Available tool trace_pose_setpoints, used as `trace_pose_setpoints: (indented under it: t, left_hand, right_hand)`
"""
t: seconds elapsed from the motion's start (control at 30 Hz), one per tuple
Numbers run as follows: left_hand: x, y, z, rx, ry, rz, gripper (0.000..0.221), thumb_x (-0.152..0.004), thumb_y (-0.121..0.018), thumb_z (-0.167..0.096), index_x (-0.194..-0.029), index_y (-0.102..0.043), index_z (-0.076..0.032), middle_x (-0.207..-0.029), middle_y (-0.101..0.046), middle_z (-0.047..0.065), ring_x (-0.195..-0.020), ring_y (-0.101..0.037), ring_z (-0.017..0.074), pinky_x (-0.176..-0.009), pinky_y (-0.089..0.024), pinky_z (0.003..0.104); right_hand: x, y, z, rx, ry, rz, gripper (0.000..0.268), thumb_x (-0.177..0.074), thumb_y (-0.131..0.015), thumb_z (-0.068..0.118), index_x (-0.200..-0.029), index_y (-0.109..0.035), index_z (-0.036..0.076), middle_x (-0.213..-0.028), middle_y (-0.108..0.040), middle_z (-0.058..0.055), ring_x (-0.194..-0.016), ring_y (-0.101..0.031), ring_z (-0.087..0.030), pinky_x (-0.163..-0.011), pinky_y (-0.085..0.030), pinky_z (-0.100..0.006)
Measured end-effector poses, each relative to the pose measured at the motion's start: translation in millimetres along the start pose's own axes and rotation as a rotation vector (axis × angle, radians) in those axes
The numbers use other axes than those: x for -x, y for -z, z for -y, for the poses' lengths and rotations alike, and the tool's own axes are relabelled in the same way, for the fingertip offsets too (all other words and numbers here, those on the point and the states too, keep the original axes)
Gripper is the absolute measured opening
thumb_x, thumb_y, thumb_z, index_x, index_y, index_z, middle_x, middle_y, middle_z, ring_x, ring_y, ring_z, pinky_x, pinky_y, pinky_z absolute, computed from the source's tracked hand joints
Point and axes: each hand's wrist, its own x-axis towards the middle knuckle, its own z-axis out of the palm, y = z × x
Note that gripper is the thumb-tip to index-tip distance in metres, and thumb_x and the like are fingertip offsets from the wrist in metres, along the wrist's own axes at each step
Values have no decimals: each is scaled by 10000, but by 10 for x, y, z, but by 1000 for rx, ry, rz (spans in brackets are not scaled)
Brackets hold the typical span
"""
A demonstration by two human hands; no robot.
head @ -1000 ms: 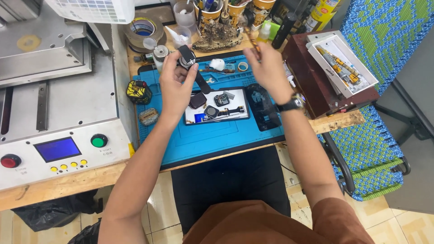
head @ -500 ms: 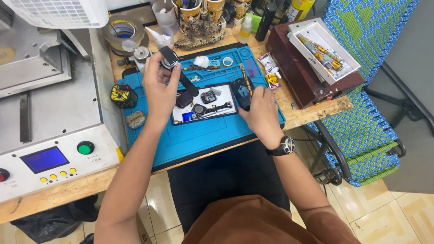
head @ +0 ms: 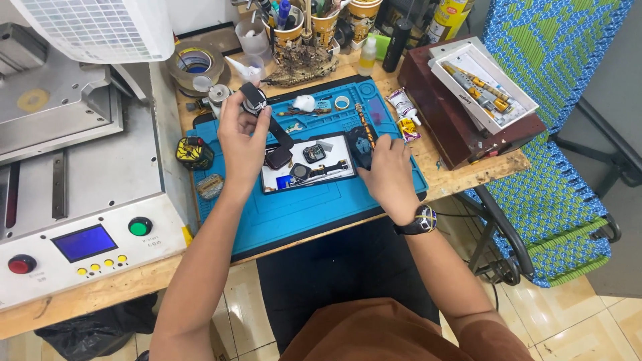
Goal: Reassembling the internal components of a smartwatch into its casing and securing them with screws.
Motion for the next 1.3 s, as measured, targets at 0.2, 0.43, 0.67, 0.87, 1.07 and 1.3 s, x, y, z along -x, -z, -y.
trace_pose_setpoints:
  t: [0.2,0.43,0.67,0.87,1.07,1.3]
  left_hand:
    - [-2,1,-4,-8,2,3,342,-934,-575,4,-1258,-512,-85,-1072,-478,70,-725,-632,150,-623,-570,275]
    - [-1,7,40,-2,-3,-2,327,-942,-572,-5,-1254,-508,-79,-1063,-477,65,-721,-634,151,-610,-571,268]
    - [10,19,68,3,-27,12,352,-936,-567,14,-1268,-502,-81,-1040,-461,63,-733,-637,165,-619,-570,283]
    - [0,-1,154,-5,-46,16,363,-921,-577,27,-1259,-513,-87,-1034,-464,66,-721,-645,186,-618,-577,305]
    - [-1,-4,204,7,-83,54,359,-918,-582,25,-1256,-510,-73,-1018,-473,82,-710,-652,225,-602,-579,330]
    - [10,46,108,16,-128,-87,347,-964,-527,-15,-1292,-462,-108,-1052,-453,71,-733,-646,201,-631,-590,324]
  right_hand:
    - [-12,99,5,-131,-102,49,423,-702,-810,83,-887,-456,-53,-1003,-459,-373,-1034,-476,-588,-730,-495,-615]
    - [-125,24,-113,-101,-209,121,497,-661,-845,143,-930,-460,-19,-1079,-464,-350,-1086,-451,-541,-772,-477,-601]
    - [-97,171,7,-142,-203,99,415,-681,-808,37,-925,-482,-44,-1092,-454,-367,-1042,-494,-558,-773,-481,-596]
    - [-153,159,-110,-253,-164,115,261,-778,-685,23,-931,-496,-70,-1067,-482,-359,-1024,-516,-566,-767,-476,-598]
    - [-368,231,-313,-227,-149,23,131,-847,-602,64,-878,-509,-22,-905,-592,-310,-927,-585,-520,-684,-482,-559]
    - [-635,171,-215,128,94,-303,297,-852,-722,219,-869,-522,-1,-925,-535,-200,-992,-489,-419,-717,-479,-520]
